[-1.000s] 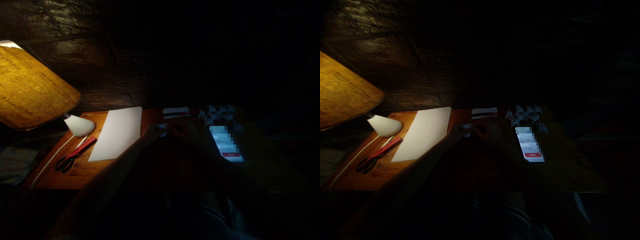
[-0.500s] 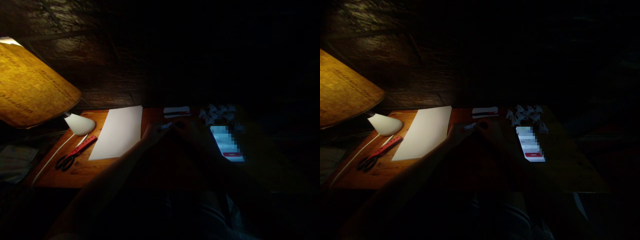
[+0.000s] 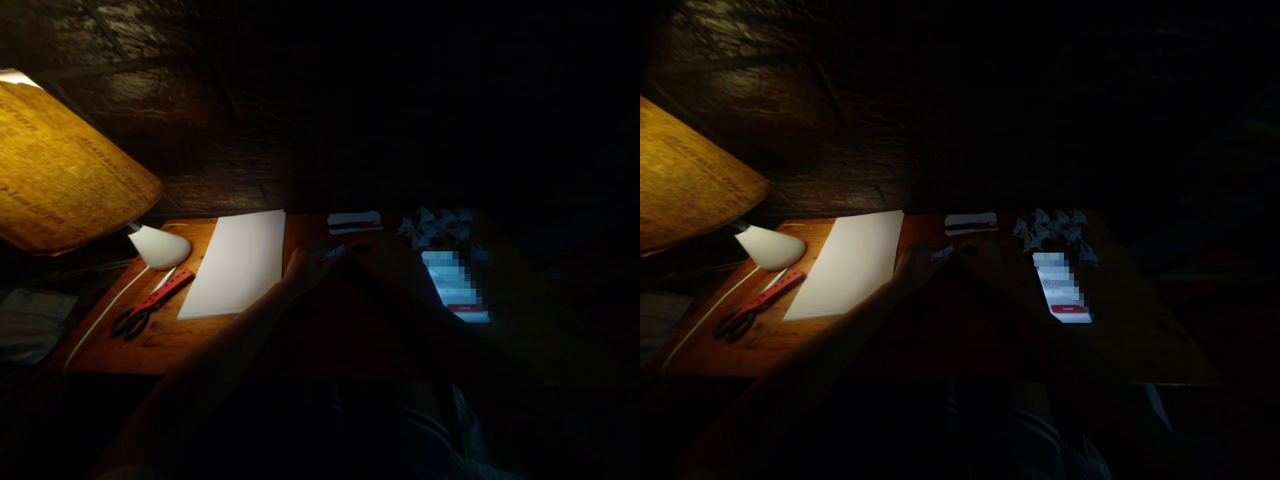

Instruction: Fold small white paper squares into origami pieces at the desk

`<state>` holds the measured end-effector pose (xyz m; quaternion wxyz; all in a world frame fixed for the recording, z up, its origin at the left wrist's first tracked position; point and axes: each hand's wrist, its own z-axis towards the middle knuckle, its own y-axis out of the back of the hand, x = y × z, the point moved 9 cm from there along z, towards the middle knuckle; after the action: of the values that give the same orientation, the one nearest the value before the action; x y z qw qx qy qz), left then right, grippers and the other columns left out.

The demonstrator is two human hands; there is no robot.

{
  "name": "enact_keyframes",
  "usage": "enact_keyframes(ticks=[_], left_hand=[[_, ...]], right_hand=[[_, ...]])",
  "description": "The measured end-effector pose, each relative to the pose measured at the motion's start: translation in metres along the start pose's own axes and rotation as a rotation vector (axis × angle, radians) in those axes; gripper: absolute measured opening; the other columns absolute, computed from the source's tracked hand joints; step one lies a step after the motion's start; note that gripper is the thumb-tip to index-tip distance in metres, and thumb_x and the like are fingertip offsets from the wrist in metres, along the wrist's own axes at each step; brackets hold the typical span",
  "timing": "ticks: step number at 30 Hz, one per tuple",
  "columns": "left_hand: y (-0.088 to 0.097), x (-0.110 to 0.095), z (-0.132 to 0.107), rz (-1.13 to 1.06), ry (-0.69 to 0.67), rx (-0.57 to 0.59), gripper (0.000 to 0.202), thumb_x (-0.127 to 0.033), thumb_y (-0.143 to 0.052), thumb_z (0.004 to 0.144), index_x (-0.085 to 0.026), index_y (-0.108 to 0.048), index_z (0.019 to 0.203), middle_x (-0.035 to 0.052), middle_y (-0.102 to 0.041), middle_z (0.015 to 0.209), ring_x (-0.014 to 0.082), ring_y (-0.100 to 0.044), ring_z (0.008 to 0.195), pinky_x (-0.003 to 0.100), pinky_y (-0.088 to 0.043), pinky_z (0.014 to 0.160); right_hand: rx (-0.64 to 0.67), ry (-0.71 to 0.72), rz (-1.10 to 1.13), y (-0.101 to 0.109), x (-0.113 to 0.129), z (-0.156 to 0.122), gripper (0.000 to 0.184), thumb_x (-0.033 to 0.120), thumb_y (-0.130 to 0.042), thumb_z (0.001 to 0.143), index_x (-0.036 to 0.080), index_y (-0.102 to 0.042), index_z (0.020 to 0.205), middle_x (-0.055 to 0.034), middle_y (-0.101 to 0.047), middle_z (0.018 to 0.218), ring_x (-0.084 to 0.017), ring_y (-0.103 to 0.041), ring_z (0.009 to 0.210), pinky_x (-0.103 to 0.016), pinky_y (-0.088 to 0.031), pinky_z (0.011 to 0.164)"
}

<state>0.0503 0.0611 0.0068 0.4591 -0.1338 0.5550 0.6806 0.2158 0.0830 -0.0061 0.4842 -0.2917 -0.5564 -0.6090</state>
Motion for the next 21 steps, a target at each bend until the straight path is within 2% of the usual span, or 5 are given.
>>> enact_keyframes(ticks=[6,10,14,17,21], left_hand=[[0.001,-0.003,0.001,-0.129,0.030,-0.005,0.028,-0.036,-0.074,0.092,-0.021,-0.070,0.069,0.0013,-0.060,0.068,0.0152,-0.051,0.064,0.031,-0.034,0.064],[0.000,0.004,0.000,-0.220,0.105,-0.006,0.031,-0.043,-0.076,0.088,-0.020,-0.070,0.068,0.0010,-0.060,0.066,0.0144,-0.050,0.063,0.029,-0.033,0.060],[-0.008,0.020,0.001,-0.306,0.202,0.035,0.035,-0.049,-0.075,0.084,-0.017,-0.071,0.071,-0.0008,-0.058,0.063,0.0117,-0.047,0.059,0.026,-0.031,0.056],[-0.011,0.028,0.001,-0.351,0.280,0.062,0.036,-0.051,-0.076,0.080,-0.017,-0.070,0.070,-0.0029,-0.053,0.059,0.0102,-0.044,0.056,0.025,-0.029,0.053],[-0.011,0.031,0.001,-0.403,0.328,0.086,0.041,-0.055,-0.082,0.074,-0.017,-0.069,0.069,-0.0036,-0.053,0.059,0.0095,-0.043,0.056,0.024,-0.029,0.053]], right_hand=[[0.001,0.000,0.014,0.000,0.006,-0.001,0.012,0.014,-0.076,0.086,0.023,-0.082,0.080,-0.0025,-0.083,0.086,-0.021,-0.076,0.080,-0.031,-0.058,0.074],[0.021,0.023,0.015,-0.001,0.009,-0.002,0.011,0.016,-0.075,0.088,0.023,-0.080,0.080,-0.0023,-0.082,0.086,-0.020,-0.076,0.080,-0.031,-0.058,0.075],[0.040,0.057,0.027,-0.003,0.012,-0.003,0.010,0.019,-0.074,0.088,0.023,-0.079,0.080,-0.0019,-0.081,0.083,-0.020,-0.074,0.078,-0.030,-0.057,0.071],[0.066,0.073,0.040,-0.004,0.015,-0.003,0.012,0.026,-0.073,0.089,0.022,-0.078,0.079,-0.0018,-0.080,0.081,-0.019,-0.072,0.076,-0.029,-0.055,0.069],[0.114,0.077,0.041,-0.006,0.018,-0.003,0.018,0.034,-0.073,0.090,0.020,-0.076,0.078,-0.0014,-0.078,0.079,-0.017,-0.068,0.073,-0.028,-0.050,0.066]])
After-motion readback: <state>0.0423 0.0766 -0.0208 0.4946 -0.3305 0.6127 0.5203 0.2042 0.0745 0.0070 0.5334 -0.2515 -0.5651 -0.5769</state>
